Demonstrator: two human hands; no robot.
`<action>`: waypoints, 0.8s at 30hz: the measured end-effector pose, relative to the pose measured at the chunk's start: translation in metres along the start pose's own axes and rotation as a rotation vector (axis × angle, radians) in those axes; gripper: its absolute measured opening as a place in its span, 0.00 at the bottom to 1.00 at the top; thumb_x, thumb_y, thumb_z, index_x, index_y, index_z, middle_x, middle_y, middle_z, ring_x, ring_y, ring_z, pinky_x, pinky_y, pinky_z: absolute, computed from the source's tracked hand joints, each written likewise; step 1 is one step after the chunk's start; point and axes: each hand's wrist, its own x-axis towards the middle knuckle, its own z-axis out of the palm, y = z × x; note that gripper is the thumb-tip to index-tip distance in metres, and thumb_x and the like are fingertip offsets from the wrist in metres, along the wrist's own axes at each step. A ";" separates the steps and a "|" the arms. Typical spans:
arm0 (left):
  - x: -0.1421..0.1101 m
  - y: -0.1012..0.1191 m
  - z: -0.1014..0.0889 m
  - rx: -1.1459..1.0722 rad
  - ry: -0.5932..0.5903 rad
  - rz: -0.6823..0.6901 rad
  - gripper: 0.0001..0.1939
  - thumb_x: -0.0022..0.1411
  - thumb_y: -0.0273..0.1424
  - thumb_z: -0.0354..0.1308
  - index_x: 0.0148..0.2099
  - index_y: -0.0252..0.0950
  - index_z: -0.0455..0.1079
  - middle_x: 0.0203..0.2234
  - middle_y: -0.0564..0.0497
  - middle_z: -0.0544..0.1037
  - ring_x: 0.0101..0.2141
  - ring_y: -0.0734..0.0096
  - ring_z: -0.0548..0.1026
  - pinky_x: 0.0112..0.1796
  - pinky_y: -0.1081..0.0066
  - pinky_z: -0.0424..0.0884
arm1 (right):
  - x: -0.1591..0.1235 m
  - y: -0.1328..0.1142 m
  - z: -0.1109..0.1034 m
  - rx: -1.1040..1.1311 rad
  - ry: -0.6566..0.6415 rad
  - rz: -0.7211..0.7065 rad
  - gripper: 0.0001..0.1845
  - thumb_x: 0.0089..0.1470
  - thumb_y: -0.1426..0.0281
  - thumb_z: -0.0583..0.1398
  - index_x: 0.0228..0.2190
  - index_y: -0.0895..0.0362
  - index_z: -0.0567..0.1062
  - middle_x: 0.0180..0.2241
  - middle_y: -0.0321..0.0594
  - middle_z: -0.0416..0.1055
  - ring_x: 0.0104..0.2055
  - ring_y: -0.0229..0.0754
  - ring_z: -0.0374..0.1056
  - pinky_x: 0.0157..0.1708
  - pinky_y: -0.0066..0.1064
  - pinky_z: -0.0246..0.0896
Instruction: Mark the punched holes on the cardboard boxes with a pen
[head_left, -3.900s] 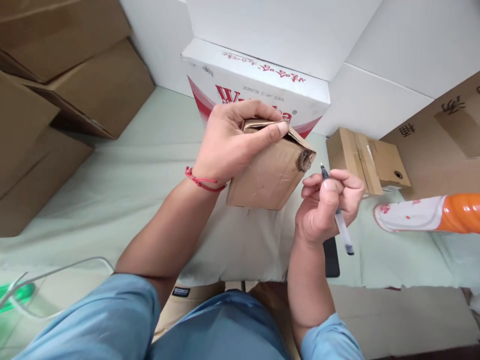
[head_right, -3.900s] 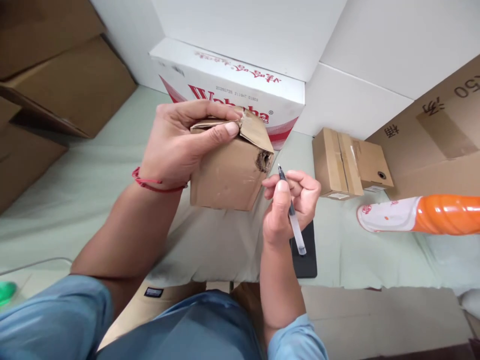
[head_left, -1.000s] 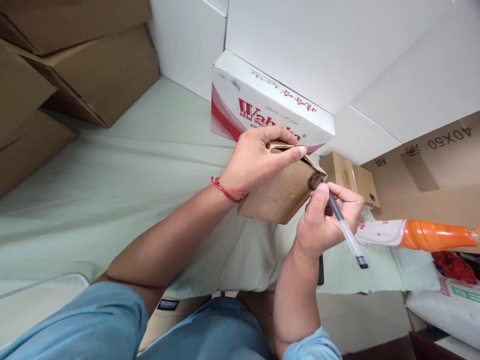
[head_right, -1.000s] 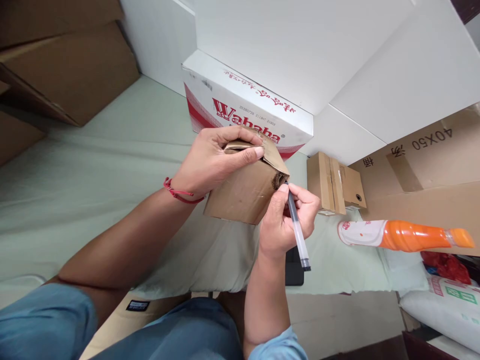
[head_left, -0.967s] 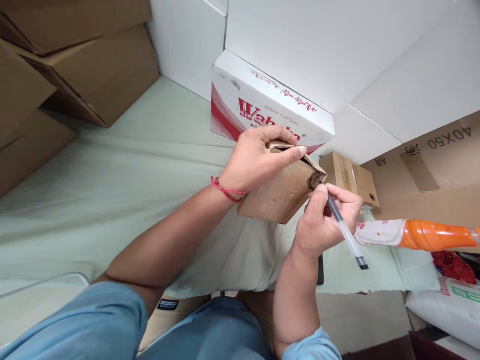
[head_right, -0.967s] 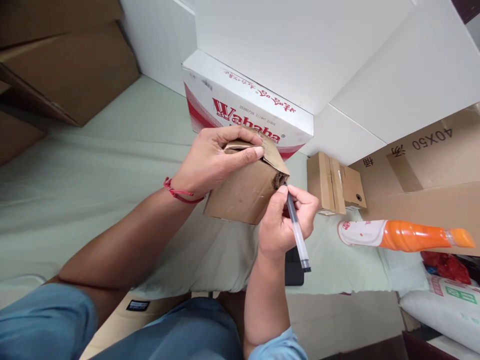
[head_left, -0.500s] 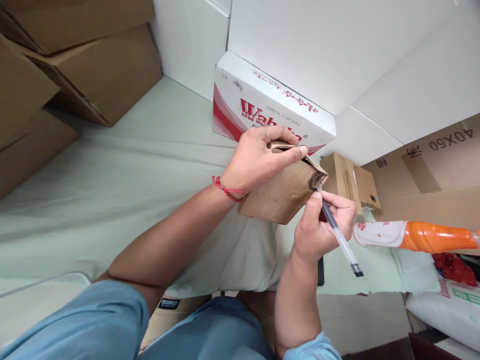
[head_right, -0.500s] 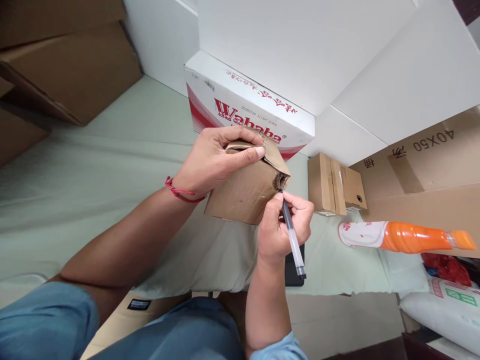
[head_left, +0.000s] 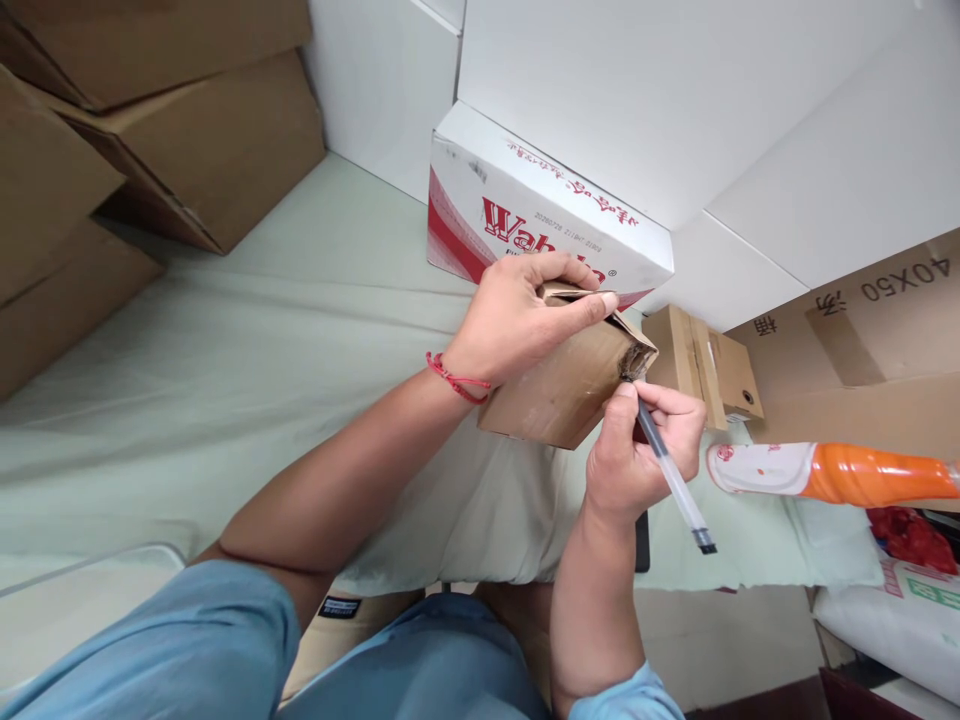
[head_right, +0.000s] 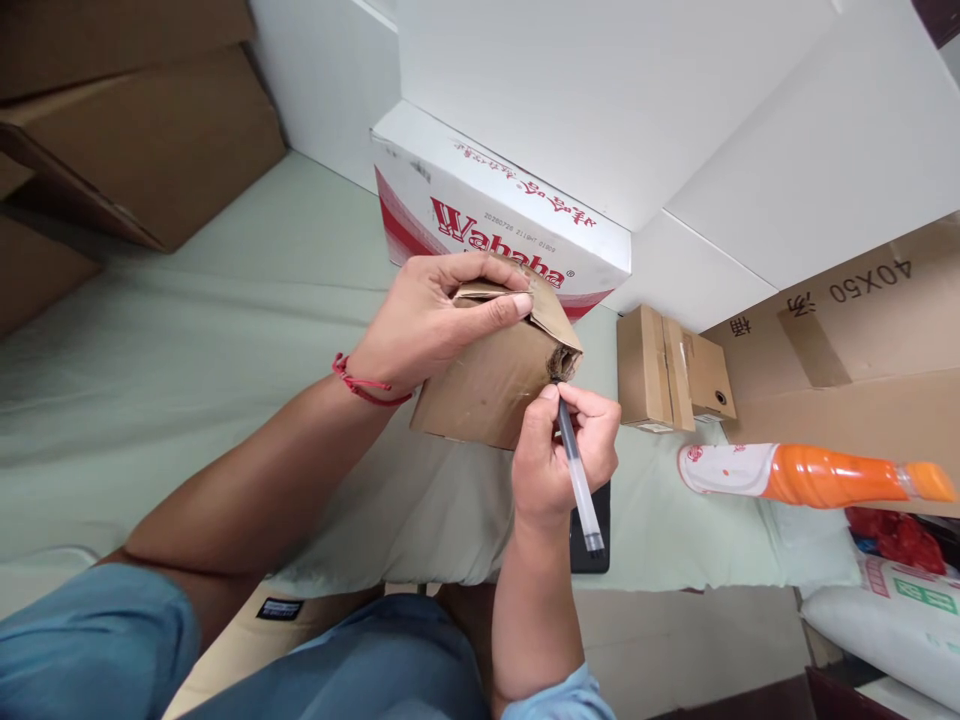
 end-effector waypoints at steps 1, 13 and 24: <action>0.000 0.000 0.000 0.001 0.002 -0.002 0.09 0.63 0.38 0.71 0.39 0.38 0.83 0.43 0.48 0.88 0.47 0.60 0.84 0.50 0.63 0.78 | 0.000 0.000 0.000 -0.009 0.014 -0.004 0.05 0.62 0.68 0.65 0.35 0.55 0.75 0.26 0.30 0.71 0.24 0.34 0.65 0.26 0.28 0.63; -0.001 0.002 0.001 -0.018 -0.003 -0.012 0.09 0.63 0.38 0.71 0.39 0.37 0.83 0.40 0.48 0.87 0.44 0.62 0.83 0.47 0.65 0.78 | -0.002 0.007 -0.001 0.078 0.182 0.079 0.06 0.60 0.65 0.65 0.36 0.53 0.74 0.24 0.30 0.70 0.22 0.35 0.64 0.24 0.29 0.62; 0.001 -0.004 -0.004 -0.012 -0.014 -0.033 0.12 0.61 0.41 0.71 0.39 0.38 0.83 0.41 0.48 0.87 0.44 0.61 0.83 0.45 0.65 0.78 | -0.043 0.070 -0.063 -0.261 -0.578 0.205 0.17 0.69 0.58 0.58 0.44 0.57 0.81 0.27 0.39 0.80 0.29 0.42 0.77 0.35 0.31 0.69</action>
